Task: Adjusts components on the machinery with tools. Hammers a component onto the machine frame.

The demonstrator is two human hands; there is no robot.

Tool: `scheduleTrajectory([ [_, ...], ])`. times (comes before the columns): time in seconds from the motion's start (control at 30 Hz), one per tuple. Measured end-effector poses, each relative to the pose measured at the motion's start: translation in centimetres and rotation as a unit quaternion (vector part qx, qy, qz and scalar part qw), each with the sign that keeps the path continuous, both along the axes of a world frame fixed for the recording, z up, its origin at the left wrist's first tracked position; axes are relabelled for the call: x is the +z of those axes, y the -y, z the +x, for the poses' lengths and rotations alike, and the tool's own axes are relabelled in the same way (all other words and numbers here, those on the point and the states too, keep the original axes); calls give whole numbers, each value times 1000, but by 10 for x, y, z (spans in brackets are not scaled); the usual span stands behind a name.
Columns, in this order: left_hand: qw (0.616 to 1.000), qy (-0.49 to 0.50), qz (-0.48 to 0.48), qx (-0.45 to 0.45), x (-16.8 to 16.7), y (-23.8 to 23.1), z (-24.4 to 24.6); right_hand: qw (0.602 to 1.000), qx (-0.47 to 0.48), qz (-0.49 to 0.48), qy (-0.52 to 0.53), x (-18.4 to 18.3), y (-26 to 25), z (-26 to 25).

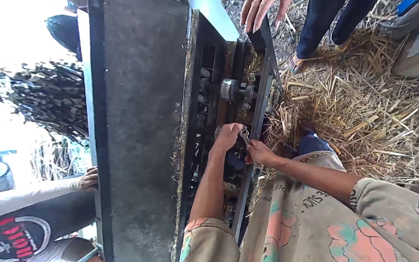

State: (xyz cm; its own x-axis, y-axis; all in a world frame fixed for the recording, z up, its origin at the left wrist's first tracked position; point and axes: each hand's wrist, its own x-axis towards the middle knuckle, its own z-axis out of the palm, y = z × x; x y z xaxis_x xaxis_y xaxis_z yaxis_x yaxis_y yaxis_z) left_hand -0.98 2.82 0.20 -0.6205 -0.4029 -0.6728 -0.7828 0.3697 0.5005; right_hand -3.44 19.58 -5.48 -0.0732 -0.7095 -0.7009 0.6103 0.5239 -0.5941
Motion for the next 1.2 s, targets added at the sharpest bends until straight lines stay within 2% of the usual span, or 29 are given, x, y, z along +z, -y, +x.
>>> scheduleTrajectory([
  [0.13, 1000, 7, 1, -14, 0, 4, -3, 1000, 14, 1, -21, 10, -3, -3],
  [0.23, 992, 45, -88, -77, 8, 4, -8, 999, 24, -4, -30, 11, -5, -7],
  [0.33, 947, 90, -229, -209, 28, -15, -16, 999, 41, -4, -32, 14, -8, -12],
  [0.47, 872, 118, -332, -341, 38, -36, -18, 999, 40, -2, -22, 16, -5, -15],
  [0.53, 856, 143, -341, -363, 37, -38, -23, 1000, 24, 5, -7, 14, -1, -14],
  [0.67, 858, 145, -309, -384, 30, -32, -26, 1000, 26, 10, -1, 11, 6, -11],
  [0.73, 858, 116, -296, -403, 25, -24, -22, 998, 60, 7, -11, 12, 5, -22],
  [0.8, 856, 98, -288, -419, 22, -18, -20, 990, 135, 0, -42, 10, 1, -45],
  [0.87, 855, 83, -283, -426, 20, -15, -19, 964, 240, -22, -110, 6, 1, -84],
  [0.9, 857, 83, -280, -425, 20, -14, -20, 939, 302, -39, -157, 8, 6, -110],
  [0.93, 861, 82, -275, -419, 20, -14, -20, 906, 356, -57, -221, 13, 15, -136],
  [1.0, 873, 90, -260, -402, 22, -16, -20, 810, 442, -97, -374, 27, 37, -176],
  [1.03, 876, 89, -259, -397, 22, -15, -20, 766, 462, -112, -432, 36, 47, -187],
  [1.07, 877, 87, -261, -393, 22, -15, -20, 739, 471, -116, -467, 45, 52, -191],
  [1.1, 880, 83, -262, -387, 21, -15, -18, 733, 466, -111, -483, 52, 49, -189],
  [1.13, 884, 82, -263, -377, 19, -16, -16, 743, 447, -106, -486, 53, 40, -183],
  [1.2, 900, 89, -254, -344, 19, -16, -15, 798, 402, -85, -442, 41, 16, -166],
])
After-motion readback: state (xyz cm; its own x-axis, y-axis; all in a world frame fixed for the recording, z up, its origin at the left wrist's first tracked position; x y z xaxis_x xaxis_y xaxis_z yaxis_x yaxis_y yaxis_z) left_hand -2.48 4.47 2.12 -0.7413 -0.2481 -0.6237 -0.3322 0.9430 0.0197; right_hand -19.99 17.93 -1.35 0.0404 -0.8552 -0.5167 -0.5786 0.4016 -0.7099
